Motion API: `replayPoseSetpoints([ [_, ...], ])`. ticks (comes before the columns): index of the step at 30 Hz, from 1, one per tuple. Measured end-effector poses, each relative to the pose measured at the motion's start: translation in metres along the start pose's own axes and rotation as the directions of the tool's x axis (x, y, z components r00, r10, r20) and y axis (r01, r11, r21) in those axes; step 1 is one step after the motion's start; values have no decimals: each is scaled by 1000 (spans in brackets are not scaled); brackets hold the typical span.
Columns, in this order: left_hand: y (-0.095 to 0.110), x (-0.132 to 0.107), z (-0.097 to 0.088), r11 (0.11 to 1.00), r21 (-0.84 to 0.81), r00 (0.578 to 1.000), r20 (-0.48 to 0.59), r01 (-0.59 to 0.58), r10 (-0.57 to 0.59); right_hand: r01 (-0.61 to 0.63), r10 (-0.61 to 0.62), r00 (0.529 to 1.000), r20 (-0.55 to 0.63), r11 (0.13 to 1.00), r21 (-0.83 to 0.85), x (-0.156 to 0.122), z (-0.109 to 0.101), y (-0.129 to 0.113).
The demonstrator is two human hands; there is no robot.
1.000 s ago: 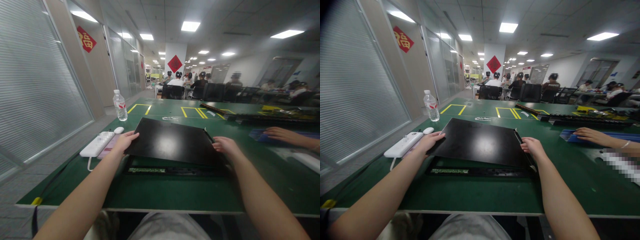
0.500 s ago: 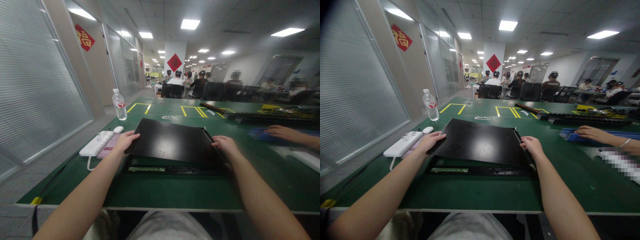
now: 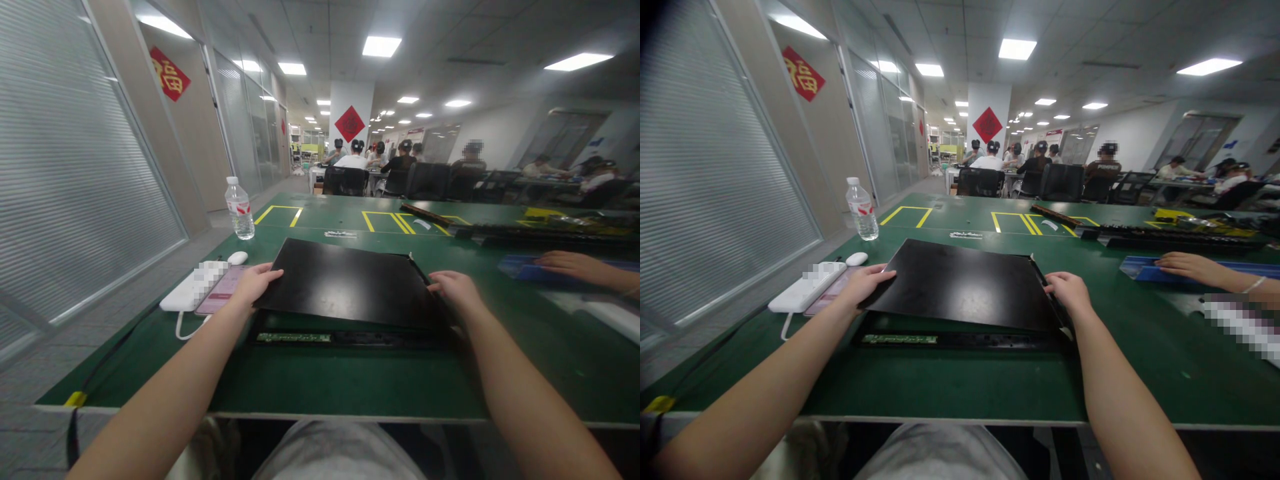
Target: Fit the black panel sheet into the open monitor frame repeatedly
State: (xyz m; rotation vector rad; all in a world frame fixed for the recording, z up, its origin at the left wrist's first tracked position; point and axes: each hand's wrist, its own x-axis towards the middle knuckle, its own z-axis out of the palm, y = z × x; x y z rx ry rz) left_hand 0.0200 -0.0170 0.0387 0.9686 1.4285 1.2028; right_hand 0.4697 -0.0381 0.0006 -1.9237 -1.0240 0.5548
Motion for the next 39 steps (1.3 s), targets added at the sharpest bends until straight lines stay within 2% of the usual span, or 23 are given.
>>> replayPoseSetpoints([
  [18, -1, -7, 7, 996, 83, 999, 46, -27, 23, 52, -64, 997, -32, 960, -273, -2, -3, -4],
  [24, -1, -9, 8, 993, 110, 998, 57, -37, 31, 59, -71, 997, -26, 947, -315, -10, -3, -11],
  [34, -5, -4, 6, 981, 167, 994, 57, -103, 95, 106, -124, 992, -22, 911, -398, -15, -4, -18],
  [39, -13, 5, 3, 980, 156, 989, 98, -125, 110, 116, -134, 991, -16, 904, -412, -14, -4, -17],
])
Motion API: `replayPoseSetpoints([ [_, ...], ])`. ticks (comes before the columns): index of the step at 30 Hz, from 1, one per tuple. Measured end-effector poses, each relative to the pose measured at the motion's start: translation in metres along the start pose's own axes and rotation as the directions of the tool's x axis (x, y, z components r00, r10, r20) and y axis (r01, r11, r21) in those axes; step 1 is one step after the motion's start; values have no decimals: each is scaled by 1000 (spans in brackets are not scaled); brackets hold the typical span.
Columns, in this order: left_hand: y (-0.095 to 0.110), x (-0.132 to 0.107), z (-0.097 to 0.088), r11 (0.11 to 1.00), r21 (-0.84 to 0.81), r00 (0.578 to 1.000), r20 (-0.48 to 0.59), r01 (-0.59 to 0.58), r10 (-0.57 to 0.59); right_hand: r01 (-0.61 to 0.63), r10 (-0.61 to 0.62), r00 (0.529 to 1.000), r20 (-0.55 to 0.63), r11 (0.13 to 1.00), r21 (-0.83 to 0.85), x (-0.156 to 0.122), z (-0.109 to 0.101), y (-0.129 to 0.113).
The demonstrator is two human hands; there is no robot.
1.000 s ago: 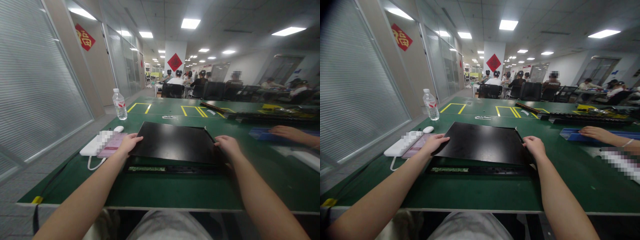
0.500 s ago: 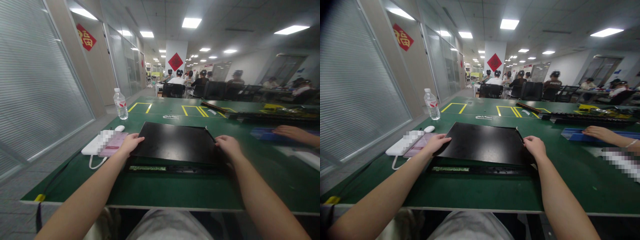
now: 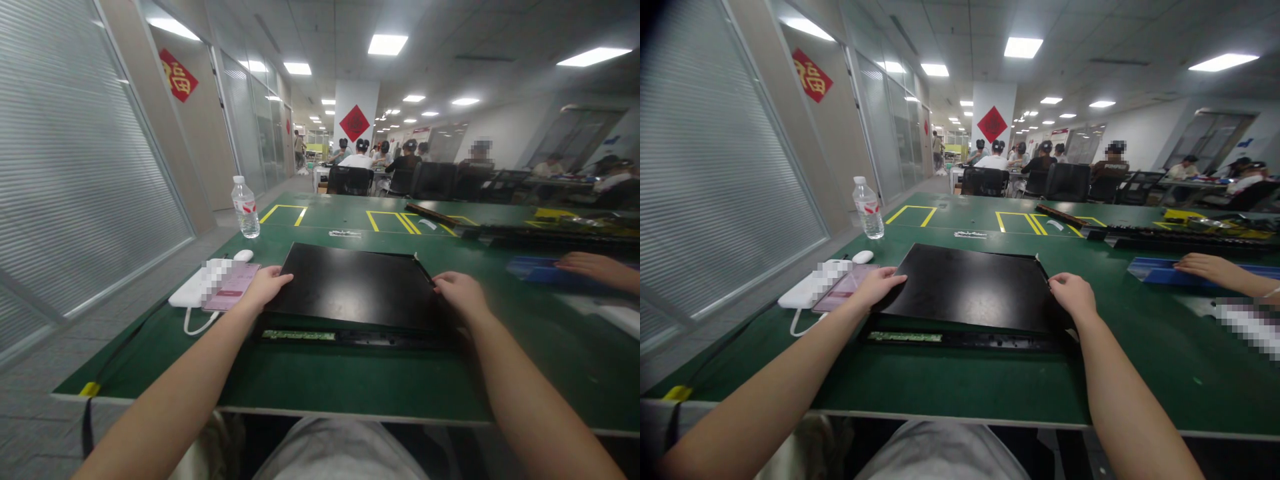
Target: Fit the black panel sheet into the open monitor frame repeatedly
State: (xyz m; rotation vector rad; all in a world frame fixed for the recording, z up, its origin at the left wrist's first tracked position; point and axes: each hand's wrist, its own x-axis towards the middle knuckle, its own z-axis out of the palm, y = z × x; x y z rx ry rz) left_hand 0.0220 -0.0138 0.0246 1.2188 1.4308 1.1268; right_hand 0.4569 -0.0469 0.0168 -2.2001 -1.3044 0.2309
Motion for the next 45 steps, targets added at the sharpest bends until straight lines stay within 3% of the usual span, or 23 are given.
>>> replayPoseSetpoints([
  [31, -9, 6, -1, 1000, -1, 1000, 6, -24, 24, -11, 11, 1000, 17, 1000, -9, 2, 1, 1],
  [39, 6, -5, 3, 995, 95, 1000, -25, -5, 8, -26, 24, 999, 31, 998, 50, 3, 1, 4],
  [45, 6, -5, 4, 998, 62, 1000, -23, 12, -11, -26, 25, 999, 33, 999, 38, 1, -1, 1],
])
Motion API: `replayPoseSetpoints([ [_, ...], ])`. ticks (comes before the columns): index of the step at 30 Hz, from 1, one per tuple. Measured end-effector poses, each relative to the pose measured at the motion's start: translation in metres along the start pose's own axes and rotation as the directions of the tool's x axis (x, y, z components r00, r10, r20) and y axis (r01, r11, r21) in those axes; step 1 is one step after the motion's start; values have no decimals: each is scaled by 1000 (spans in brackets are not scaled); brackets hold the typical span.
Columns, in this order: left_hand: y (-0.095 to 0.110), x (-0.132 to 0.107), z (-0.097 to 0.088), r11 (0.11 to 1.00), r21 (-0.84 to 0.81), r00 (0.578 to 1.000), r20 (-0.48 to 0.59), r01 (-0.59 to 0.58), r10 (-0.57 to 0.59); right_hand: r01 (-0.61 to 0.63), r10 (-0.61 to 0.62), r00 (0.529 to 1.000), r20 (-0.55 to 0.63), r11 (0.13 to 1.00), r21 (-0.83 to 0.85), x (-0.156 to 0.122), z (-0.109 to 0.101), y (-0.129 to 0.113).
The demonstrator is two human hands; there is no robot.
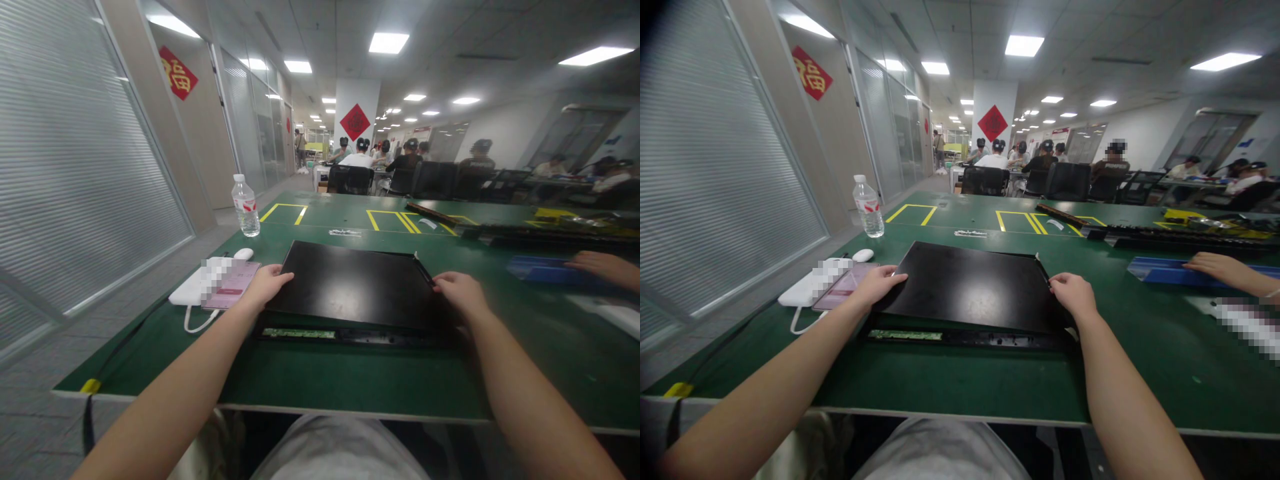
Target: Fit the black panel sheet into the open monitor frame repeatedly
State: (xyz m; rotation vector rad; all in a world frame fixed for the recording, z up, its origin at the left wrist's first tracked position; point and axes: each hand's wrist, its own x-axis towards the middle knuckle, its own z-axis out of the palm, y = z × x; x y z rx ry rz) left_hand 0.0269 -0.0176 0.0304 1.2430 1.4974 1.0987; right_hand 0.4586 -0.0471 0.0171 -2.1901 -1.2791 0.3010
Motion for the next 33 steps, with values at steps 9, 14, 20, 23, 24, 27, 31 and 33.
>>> replayPoseSetpoints([
  [9, -6, 6, -3, 998, -53, 999, 38, -18, 20, 0, 0, 1000, 3, 1000, 27, 0, -2, 0],
  [14, -6, 8, -5, 998, -16, 998, 16, -63, 64, -3, 3, 1000, 8, 999, 33, 1, -2, 1],
  [20, -13, 16, -8, 986, 99, 990, -39, -133, 137, -21, 21, 1000, 20, 999, 46, 1, -1, 1],
  [23, -18, 20, -10, 975, 151, 983, -63, -163, 174, -18, 16, 1000, 25, 997, 73, 3, 0, 3],
  [24, -19, 21, -11, 970, 169, 980, -64, -174, 187, -15, 13, 1000, 24, 997, 82, 4, 1, 4],
  [27, -23, 24, -11, 955, 226, 977, -51, -193, 209, -25, 22, 999, 29, 994, 105, 7, 2, 8],
  [31, -26, 25, -11, 937, 284, 975, -24, -204, 220, -36, 33, 999, 35, 993, 116, 8, 3, 10],
  [33, -27, 25, -11, 917, 334, 973, 2, -218, 231, -41, 36, 999, 37, 991, 126, 8, 3, 9],
])
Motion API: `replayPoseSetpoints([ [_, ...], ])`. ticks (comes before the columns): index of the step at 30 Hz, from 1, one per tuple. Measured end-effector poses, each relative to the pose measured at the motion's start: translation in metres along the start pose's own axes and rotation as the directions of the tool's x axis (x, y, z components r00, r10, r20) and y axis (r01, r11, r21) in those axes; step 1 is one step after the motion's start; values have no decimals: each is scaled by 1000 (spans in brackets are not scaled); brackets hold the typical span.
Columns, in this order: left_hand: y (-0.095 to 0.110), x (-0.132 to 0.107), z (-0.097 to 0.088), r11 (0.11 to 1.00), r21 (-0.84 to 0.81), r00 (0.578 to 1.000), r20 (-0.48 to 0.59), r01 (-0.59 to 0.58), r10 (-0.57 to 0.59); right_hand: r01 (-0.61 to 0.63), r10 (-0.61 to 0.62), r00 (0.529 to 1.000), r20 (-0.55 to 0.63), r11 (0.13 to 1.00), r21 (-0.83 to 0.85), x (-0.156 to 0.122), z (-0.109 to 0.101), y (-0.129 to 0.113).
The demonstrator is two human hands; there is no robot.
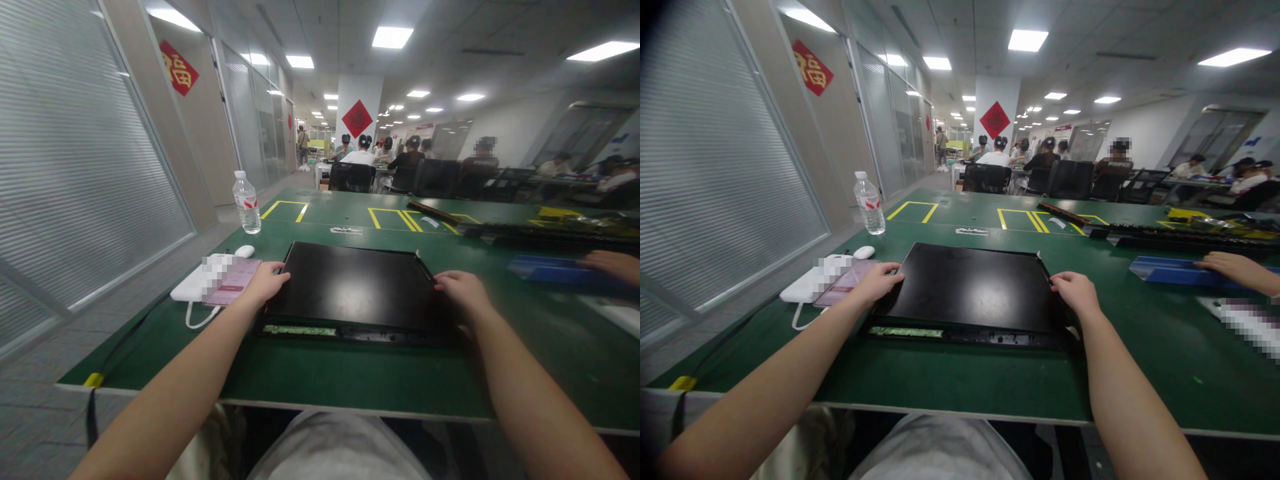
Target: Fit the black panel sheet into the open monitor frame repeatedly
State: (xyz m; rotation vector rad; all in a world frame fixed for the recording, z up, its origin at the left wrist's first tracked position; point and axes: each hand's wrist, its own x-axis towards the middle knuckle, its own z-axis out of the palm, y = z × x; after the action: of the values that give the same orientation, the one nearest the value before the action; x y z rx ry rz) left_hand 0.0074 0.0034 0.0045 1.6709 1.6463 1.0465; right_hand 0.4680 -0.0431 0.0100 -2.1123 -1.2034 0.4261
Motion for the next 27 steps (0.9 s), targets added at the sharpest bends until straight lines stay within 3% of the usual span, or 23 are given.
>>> replayPoseSetpoints([
  [5, -2, 0, -1, 986, 159, 999, 36, -42, 37, 3, -2, 1000, -6, 999, 50, 1, 1, 2],
  [19, -5, 3, 0, 906, 378, 981, 99, -191, 166, -15, 15, 1000, -1, 998, 61, 1, 1, 3],
  [27, -13, 8, 1, 888, 433, 988, 78, -155, 134, -6, 7, 1000, -12, 999, 43, 2, 1, 2],
])
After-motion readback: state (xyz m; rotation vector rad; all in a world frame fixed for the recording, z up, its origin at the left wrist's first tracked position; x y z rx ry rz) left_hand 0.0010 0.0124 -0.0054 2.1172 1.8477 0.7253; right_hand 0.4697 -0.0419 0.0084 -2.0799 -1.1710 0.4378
